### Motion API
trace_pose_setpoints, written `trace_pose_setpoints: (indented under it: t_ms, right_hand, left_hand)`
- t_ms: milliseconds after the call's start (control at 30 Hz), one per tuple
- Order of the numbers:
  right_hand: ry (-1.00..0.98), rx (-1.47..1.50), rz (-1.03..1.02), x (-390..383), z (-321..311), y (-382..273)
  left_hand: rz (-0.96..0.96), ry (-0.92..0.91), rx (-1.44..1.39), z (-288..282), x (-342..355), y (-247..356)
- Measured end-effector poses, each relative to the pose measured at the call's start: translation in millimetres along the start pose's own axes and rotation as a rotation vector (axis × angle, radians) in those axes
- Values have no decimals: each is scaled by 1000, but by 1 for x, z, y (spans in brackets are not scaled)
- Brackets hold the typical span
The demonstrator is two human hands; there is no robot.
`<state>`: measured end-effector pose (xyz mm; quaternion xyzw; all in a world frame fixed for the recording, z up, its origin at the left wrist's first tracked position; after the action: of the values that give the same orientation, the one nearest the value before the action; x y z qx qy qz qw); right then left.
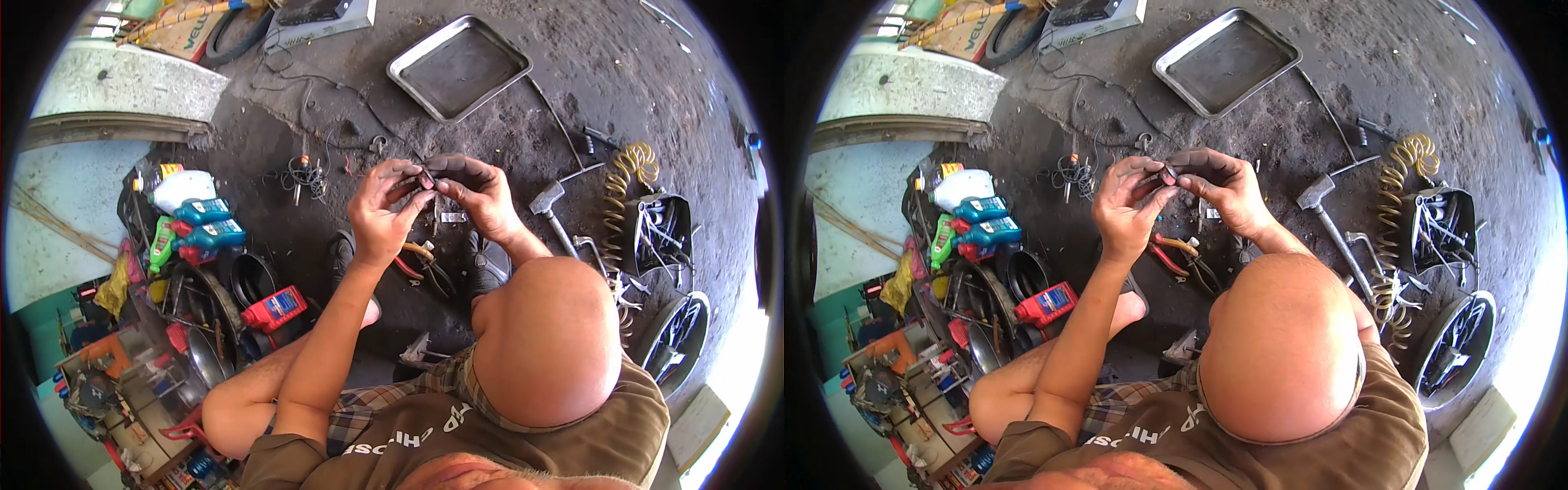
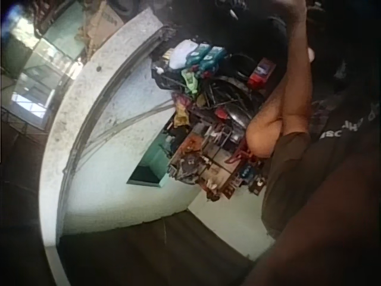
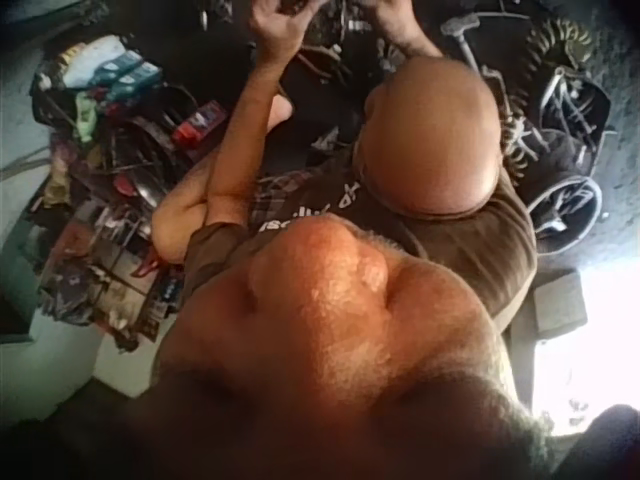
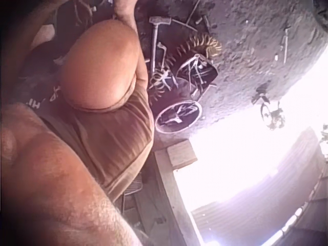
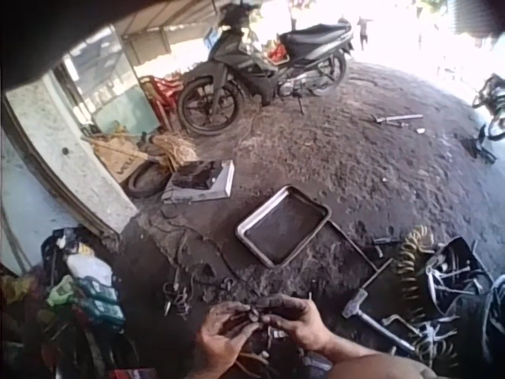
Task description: The person sits on the floor and uses a knife to strip the insulation from a black wire. They then use pliers to crimp a metal connector onto the exposed wire end. The person handles the wire and connector repeatedly, inspecting the connection.
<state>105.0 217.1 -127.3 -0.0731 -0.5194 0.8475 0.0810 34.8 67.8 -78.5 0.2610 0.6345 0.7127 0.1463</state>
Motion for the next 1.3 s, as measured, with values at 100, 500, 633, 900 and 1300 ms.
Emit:
trace_pose_setpoints:
  t_ms: [100, 500, 633, 900, 1300]
  right_hand:
    - [20, 44, -54, -9, 5, -14]
    - [64, -43, -295, -22, 2, -44]
    - [74, 16, -196, -26, -4, -40]
    - [68, 159, -164, -28, -10, -33]
    - [108, -99, -244, -31, -17, -38]
  left_hand:
    - [24, 3, -78, 3, 2, 9]
    - [-6, -54, -145, 21, 6, 16]
    - [127, -58, -49, 35, 7, 35]
    - [188, -123, 157, 49, 14, 50]
    - [54, -133, 339, 54, 27, 62]
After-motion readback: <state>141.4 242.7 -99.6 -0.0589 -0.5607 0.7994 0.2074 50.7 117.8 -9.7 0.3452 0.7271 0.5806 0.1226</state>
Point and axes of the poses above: each hand's wrist, its own x-axis towards the middle knuckle, its own z-axis out of the palm, y = z × x, the point moved 7 cm from there along x, towards the middle knuckle, and after that the axes turned 4 degrees about -x, right-handed, at the moved point
